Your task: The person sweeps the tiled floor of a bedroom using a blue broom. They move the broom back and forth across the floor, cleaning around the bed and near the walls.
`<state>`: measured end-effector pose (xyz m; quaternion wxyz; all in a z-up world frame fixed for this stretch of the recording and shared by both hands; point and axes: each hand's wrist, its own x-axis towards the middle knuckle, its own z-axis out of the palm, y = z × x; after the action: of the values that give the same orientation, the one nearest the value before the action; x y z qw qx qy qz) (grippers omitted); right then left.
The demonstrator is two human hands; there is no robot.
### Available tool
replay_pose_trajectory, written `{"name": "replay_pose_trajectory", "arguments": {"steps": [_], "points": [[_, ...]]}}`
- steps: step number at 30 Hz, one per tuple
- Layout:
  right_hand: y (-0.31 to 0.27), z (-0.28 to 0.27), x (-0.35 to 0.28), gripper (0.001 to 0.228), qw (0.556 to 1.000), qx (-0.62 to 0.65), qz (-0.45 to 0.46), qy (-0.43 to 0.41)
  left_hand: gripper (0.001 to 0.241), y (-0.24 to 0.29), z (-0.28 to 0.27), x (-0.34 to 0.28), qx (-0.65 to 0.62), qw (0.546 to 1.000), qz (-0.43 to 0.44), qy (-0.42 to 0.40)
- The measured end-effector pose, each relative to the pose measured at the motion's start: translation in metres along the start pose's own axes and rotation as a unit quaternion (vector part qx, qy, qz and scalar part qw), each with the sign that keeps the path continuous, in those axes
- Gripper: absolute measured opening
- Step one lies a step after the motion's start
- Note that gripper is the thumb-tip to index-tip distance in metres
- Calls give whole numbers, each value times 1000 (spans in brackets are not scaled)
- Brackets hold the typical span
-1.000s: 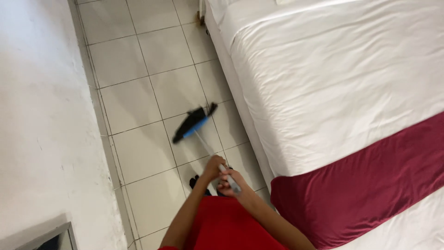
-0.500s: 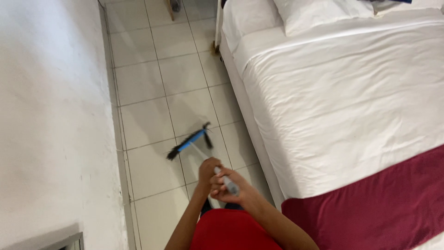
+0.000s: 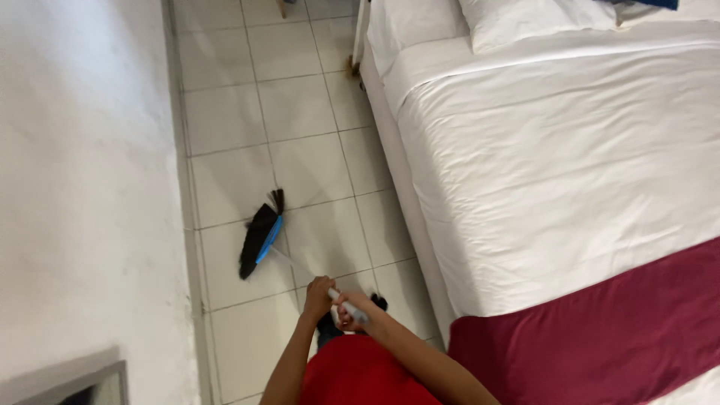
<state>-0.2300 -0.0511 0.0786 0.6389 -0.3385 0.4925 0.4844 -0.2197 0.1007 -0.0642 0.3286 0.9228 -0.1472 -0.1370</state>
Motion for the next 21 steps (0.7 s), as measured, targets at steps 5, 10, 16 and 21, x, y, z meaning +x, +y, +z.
{"name": "replay_pose_trajectory", "arguments": {"steps": [5,10,16,21], "points": [[-28,-58,-44,13,985,167,-2,-34,26,62,58,49,58,973,109,197],[-33,-56,-144,19,957,247,-99,-115,17,153,29,74,-5,981,146,130],[-25,-47,-187,19,957,134,-132,-223,21,215,-80,55,51,975,189,101],[-32,-17,-151,7,964,36,-117,-236,22,155,-102,59,23,961,222,165]]}}
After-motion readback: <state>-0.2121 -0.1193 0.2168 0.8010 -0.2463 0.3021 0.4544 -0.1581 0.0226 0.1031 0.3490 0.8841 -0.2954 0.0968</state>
